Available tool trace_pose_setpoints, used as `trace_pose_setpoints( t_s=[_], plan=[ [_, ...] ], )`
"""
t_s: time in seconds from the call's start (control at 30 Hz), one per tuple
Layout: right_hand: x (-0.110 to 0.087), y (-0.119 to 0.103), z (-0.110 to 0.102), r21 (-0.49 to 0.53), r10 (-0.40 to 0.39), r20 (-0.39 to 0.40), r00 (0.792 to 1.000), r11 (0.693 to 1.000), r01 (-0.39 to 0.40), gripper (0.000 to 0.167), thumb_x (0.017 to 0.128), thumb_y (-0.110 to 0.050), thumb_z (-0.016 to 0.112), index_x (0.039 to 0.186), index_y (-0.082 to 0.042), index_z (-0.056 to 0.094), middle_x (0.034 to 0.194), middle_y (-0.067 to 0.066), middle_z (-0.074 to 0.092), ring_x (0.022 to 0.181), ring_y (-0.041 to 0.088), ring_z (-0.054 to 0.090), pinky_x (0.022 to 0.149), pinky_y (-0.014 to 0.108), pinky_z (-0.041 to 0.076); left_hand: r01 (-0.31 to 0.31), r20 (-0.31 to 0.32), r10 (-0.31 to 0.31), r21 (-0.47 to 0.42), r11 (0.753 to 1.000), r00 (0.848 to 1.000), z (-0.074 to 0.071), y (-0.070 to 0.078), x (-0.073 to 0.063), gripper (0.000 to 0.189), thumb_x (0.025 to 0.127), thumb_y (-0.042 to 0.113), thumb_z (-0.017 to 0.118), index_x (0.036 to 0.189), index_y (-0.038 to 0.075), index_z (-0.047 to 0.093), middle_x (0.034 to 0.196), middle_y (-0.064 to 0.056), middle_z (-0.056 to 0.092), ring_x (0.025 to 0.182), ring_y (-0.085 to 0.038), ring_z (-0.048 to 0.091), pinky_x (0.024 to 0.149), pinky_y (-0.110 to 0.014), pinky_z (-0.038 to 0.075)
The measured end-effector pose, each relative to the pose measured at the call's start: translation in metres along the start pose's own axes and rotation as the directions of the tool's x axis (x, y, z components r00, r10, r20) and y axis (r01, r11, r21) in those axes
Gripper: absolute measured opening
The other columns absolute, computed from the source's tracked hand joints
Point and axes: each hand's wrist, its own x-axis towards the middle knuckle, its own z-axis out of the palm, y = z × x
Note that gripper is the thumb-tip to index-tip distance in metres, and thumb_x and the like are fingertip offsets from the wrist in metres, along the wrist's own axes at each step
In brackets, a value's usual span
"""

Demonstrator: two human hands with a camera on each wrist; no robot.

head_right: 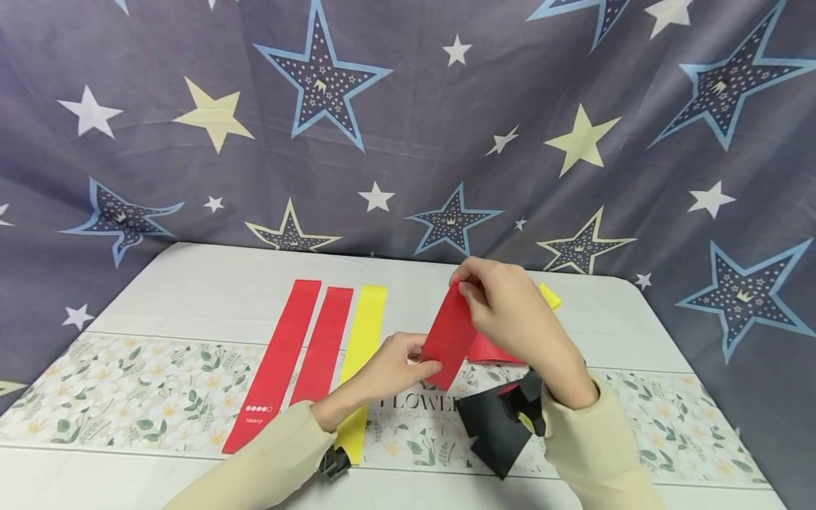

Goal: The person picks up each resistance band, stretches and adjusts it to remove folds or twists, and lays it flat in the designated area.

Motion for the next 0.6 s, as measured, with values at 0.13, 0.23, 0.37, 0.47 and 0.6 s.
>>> trace_pose_setpoints(
  t_s=[0.13, 0.23, 0.37, 0.47, 0.6],
  plan=[
    [0.004, -0.002, -0.008, -0.019, -0.003, -0.039, 0.999, 1.0, 0.002, 0.012, 0.087, 0.001, 0.061, 0.098, -0.002, 0.067, 0.087, 0.012, 0.068, 0.067, 0.016, 0.061, 0.061, 0.029, 0.051, 0.022, -0.009, -0.022, 0.004, 1.0, 1.0, -0.003, -0.003, -0.002, 0.023, 0.089, 0.008, 0.064, 0.111, 0.001, 0.067, 0.104, -0.011, 0.07, 0.085, -0.016, 0.064, 0.073, -0.022, 0.053],
    [0.007, -0.003, -0.014, -0.029, -0.009, -0.072, 0.997, 1.0, 0.007, 0.013, 0.087, 0.001, 0.062, 0.099, -0.001, 0.067, 0.087, 0.013, 0.068, 0.067, 0.017, 0.061, 0.06, 0.025, 0.05, 0.037, -0.009, -0.037, 0.015, 0.999, 0.999, -0.005, -0.006, -0.004, 0.024, 0.089, 0.008, 0.064, 0.112, 0.002, 0.068, 0.104, -0.01, 0.07, 0.085, -0.015, 0.062, 0.072, -0.023, 0.053],
    [0.012, -0.004, -0.018, -0.031, -0.018, -0.094, 0.995, 0.999, 0.015, 0.014, 0.087, 0.0, 0.063, 0.1, 0.001, 0.066, 0.089, 0.016, 0.067, 0.068, 0.02, 0.062, 0.061, 0.023, 0.051, 0.045, -0.006, -0.045, 0.037, 0.998, 0.999, -0.008, -0.011, -0.007, 0.021, 0.088, 0.008, 0.065, 0.109, 0.002, 0.069, 0.099, -0.01, 0.071, 0.081, -0.013, 0.062, 0.07, -0.023, 0.052],
    [0.015, -0.003, -0.02, -0.033, -0.018, -0.111, 0.994, 0.999, 0.014, 0.015, 0.087, 0.0, 0.063, 0.101, 0.001, 0.066, 0.089, 0.018, 0.067, 0.068, 0.021, 0.063, 0.061, 0.022, 0.05, 0.052, -0.001, -0.052, 0.052, 0.997, 0.999, -0.011, -0.012, -0.01, 0.02, 0.088, 0.009, 0.065, 0.106, 0.002, 0.07, 0.095, -0.009, 0.072, 0.079, -0.012, 0.062, 0.071, -0.024, 0.051],
    [0.018, -0.001, -0.024, -0.045, -0.006, -0.137, 0.991, 0.999, -0.001, 0.014, 0.088, 0.0, 0.061, 0.101, 0.0, 0.067, 0.087, 0.016, 0.067, 0.067, 0.021, 0.061, 0.059, 0.019, 0.048, 0.063, -0.01, -0.062, 0.072, 0.995, 0.998, -0.016, -0.015, -0.014, 0.018, 0.088, 0.01, 0.065, 0.104, 0.002, 0.071, 0.092, -0.008, 0.072, 0.076, -0.011, 0.061, 0.071, -0.025, 0.05]
  ],
)
